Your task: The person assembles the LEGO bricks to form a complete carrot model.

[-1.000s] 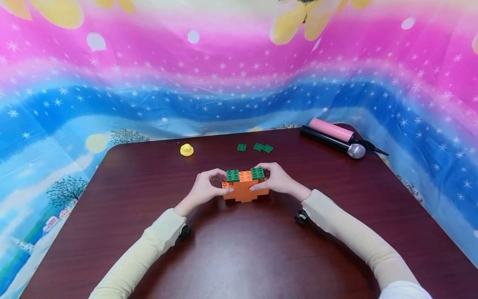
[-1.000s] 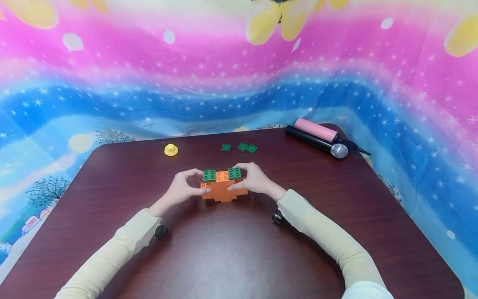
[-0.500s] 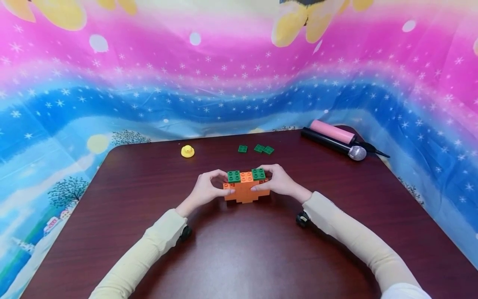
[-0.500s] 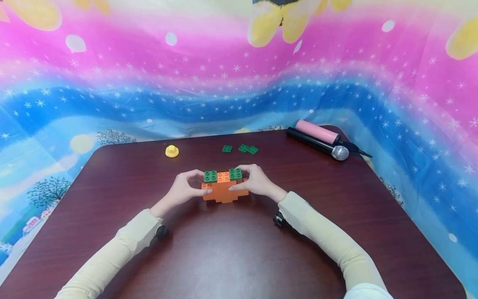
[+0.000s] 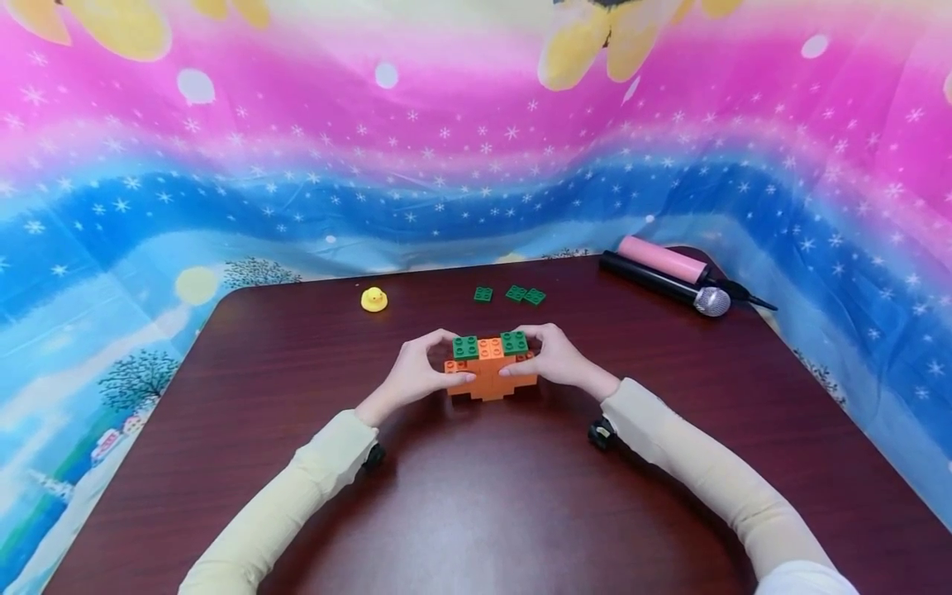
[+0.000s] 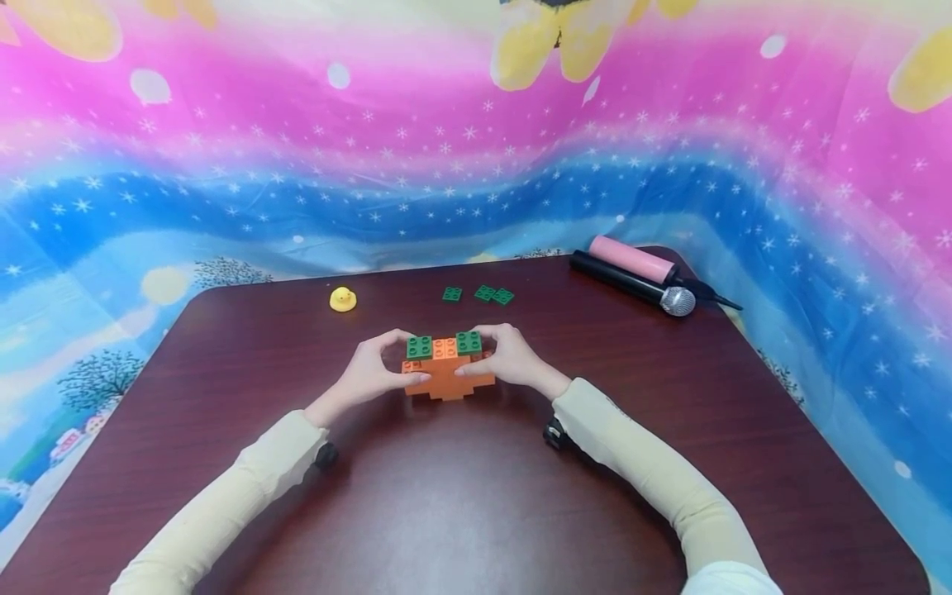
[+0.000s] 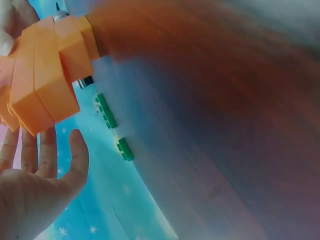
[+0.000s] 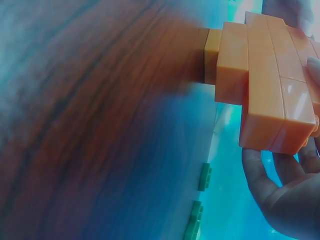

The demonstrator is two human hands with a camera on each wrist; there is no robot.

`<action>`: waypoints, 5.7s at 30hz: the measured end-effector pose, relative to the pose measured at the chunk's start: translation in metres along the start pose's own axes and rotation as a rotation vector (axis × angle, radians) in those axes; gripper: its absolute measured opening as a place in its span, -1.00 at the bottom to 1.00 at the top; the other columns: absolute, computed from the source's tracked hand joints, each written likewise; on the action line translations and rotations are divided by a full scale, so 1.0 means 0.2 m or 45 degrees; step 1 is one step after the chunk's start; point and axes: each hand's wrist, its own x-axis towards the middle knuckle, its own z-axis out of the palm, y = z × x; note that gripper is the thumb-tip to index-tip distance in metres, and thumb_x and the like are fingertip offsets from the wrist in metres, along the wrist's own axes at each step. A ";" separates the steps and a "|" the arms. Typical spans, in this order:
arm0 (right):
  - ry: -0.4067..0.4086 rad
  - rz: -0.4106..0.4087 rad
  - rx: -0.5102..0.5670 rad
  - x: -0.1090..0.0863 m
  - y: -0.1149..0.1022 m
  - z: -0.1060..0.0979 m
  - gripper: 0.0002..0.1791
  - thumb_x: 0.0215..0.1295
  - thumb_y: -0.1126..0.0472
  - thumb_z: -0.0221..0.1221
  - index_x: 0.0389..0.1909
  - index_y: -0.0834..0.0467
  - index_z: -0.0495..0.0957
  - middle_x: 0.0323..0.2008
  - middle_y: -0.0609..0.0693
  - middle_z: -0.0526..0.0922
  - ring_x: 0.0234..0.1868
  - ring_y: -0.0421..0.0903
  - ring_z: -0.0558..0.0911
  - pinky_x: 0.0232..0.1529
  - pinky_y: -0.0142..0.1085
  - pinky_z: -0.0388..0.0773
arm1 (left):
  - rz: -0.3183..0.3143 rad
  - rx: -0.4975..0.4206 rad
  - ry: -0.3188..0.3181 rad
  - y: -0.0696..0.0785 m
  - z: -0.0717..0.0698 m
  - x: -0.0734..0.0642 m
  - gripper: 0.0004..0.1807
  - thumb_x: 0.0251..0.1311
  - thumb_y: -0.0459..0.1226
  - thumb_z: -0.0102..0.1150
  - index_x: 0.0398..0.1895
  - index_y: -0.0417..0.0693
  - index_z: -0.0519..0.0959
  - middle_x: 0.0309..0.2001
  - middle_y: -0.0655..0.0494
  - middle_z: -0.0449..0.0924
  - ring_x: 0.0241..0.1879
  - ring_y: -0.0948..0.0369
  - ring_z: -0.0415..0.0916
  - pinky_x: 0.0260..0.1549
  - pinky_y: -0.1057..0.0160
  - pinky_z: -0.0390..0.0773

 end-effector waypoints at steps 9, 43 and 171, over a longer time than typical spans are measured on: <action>0.004 0.000 0.007 0.06 0.08 0.04 -0.55 0.04 0.34 0.39 0.00 0.33 0.57 -0.10 0.21 0.67 -0.18 -0.05 0.66 -0.10 -0.32 0.59 | 0.022 -0.027 -0.011 -0.01 0.02 0.04 -0.60 -0.03 -0.21 0.47 -0.11 -0.06 0.57 -0.21 0.06 0.66 -0.30 0.24 0.60 -0.23 0.29 0.63; 0.519 0.679 -0.033 0.39 0.47 -0.31 -0.43 0.07 0.21 0.37 0.15 0.16 0.50 0.16 0.15 0.54 0.07 0.06 0.52 0.01 -0.11 0.51 | -0.015 -0.037 -0.058 0.02 0.04 0.06 -0.52 -0.05 -0.17 0.48 -0.03 -0.06 0.55 -0.22 0.08 0.68 -0.31 0.24 0.59 -0.25 0.27 0.62; -0.094 -0.008 0.003 0.22 0.07 -0.14 -0.58 0.15 0.10 0.35 0.01 0.19 0.61 -0.13 0.06 0.69 -0.14 -0.06 0.63 -0.10 -0.23 0.59 | 0.034 0.018 -0.008 0.07 0.01 0.08 -0.64 -0.11 -0.19 0.52 -0.25 -0.06 0.61 -0.38 0.12 0.66 -0.36 0.23 0.56 -0.34 0.24 0.57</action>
